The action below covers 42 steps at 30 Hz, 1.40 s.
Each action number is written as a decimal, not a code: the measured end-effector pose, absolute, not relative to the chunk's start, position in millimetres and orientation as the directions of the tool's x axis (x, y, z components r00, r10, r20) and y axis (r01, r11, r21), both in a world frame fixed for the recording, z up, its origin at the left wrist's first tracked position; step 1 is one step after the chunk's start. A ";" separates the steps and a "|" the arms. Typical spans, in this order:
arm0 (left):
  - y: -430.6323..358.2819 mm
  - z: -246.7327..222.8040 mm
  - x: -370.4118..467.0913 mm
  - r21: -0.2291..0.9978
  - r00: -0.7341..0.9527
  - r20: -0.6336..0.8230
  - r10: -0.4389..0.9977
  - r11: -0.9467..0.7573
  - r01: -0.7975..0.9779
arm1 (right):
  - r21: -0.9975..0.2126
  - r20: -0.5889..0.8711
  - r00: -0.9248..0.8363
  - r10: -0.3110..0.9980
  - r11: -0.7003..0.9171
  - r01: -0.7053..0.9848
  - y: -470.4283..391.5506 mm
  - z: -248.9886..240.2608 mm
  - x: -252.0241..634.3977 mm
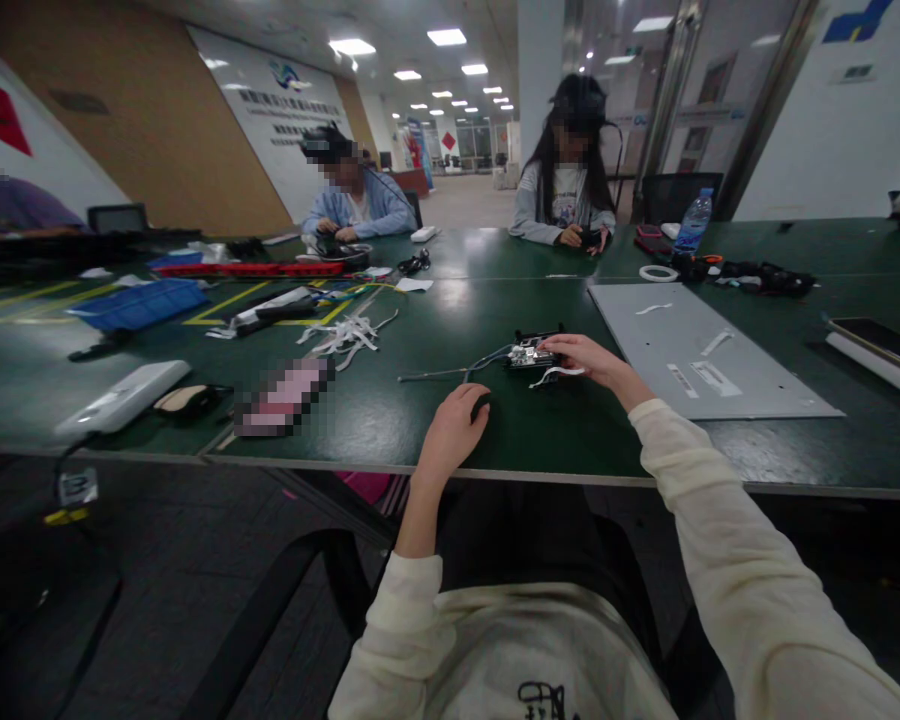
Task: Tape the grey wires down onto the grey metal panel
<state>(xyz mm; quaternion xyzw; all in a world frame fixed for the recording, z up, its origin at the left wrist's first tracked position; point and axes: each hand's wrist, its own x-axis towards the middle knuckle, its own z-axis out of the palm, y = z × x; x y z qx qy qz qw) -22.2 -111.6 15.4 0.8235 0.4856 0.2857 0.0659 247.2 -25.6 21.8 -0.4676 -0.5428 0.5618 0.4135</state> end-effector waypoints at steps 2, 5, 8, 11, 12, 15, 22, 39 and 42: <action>-112.1 17.2 -21.6 0.418 0.341 0.437 0.832 -0.524 0.742 | -0.995 -0.072 -0.274 0.959 -0.052 0.081 -24.3 19.2 239.4; -112.3 19.6 -20.7 0.466 0.280 0.486 0.828 -0.516 0.719 | -0.992 -0.069 -0.376 0.924 -0.023 0.126 -20.2 17.1 227.9; -108.6 26.1 -18.9 0.488 0.257 0.533 0.806 -0.541 0.685 | -0.989 -0.012 -0.474 0.880 0.060 0.137 -17.2 18.0 214.7; -93.5 42.3 -16.0 0.467 0.309 0.569 0.762 -0.609 0.641 | -0.988 0.024 -0.508 0.861 0.097 0.119 -16.4 24.2 202.9; -84.6 49.7 -14.9 0.456 0.320 0.582 0.747 -0.626 0.633 | -0.991 0.029 -0.503 0.864 0.090 0.097 -16.3 27.9 199.9; -47.0 71.3 -12.4 0.439 0.265 0.620 0.739 -0.607 0.663 | -0.997 0.065 -0.483 0.873 0.072 -0.003 -15.1 41.3 192.8; 28.7 75.9 -9.3 0.356 0.339 0.165 0.926 -0.376 0.856 | -0.999 0.002 -0.523 0.853 -0.025 -0.046 -8.0 39.2 178.4; 43.4 25.6 8.6 0.140 0.377 0.195 0.906 -0.406 0.903 | -0.996 0.007 0.206 0.979 -0.012 0.091 -24.8 34.6 329.9; 40.1 24.7 8.6 0.135 0.396 0.236 0.887 -0.434 0.891 | -1.000 0.004 0.803 0.595 0.024 -0.012 -25.1 20.0 401.4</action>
